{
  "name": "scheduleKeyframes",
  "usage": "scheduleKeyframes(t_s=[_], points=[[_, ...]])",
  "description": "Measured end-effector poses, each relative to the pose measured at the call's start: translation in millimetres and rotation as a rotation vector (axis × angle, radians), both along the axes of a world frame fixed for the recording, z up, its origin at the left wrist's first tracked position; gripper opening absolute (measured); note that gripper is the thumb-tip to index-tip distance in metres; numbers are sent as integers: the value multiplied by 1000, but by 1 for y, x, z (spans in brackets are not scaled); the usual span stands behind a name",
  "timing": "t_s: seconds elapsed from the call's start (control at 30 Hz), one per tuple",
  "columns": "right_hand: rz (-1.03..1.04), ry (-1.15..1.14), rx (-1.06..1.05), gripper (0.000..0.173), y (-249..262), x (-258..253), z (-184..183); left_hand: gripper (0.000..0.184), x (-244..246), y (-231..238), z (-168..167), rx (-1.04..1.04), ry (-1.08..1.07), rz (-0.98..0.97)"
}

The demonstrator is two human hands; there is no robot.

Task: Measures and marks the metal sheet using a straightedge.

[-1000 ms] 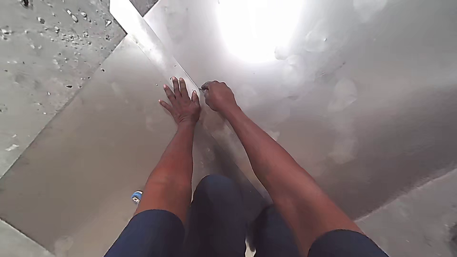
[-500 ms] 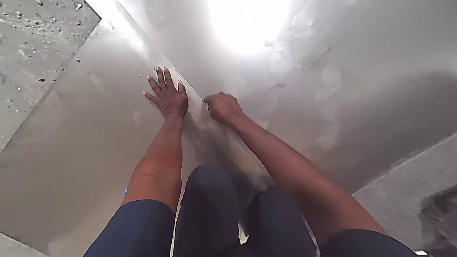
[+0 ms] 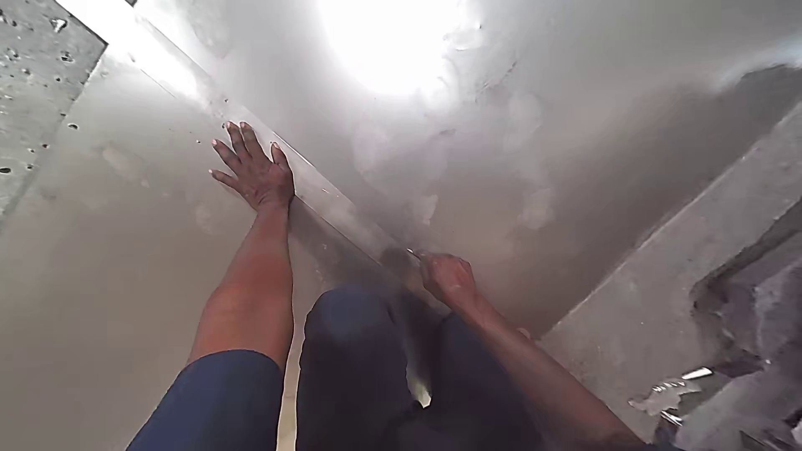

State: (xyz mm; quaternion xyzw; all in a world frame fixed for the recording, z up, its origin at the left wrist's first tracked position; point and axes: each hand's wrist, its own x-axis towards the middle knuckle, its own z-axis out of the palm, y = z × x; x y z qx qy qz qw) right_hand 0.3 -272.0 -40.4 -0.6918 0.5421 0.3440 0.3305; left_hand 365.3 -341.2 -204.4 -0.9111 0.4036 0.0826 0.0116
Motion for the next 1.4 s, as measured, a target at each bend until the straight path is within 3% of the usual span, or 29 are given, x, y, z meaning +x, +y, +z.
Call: scheduleKeyframes(t_s=[0.13,0.43,0.53,0.63,0.77,0.87,1.07,1.23,1.4], points=[[-61,98,27,36,43,-24,-2,72,-3,-1,5,4,14,3],[-80,-6,-68,28,62,-19,0,75,-8,-4,19,38,52,-45],[-109,-41,-68,28,67,-19,4,73,-37,7,53,158,81,-224],[-183,-61,-96,28,78,-21,0,64,-96,36,81,235,122,-520],[-300,-52,-201,22,107,-15,-14,95,-153,76,84,466,190,-656],[-376,-64,-240,23,106,-15,-18,107,-144,72,68,421,275,-568],[-500,-126,-286,24,126,-20,-28,131,-147,75,57,475,249,-610],[-491,-178,-332,19,125,-24,-34,137,-157,70,62,573,144,-578],[-471,-290,-246,28,119,-48,-40,145,-161,63,53,636,82,-589]])
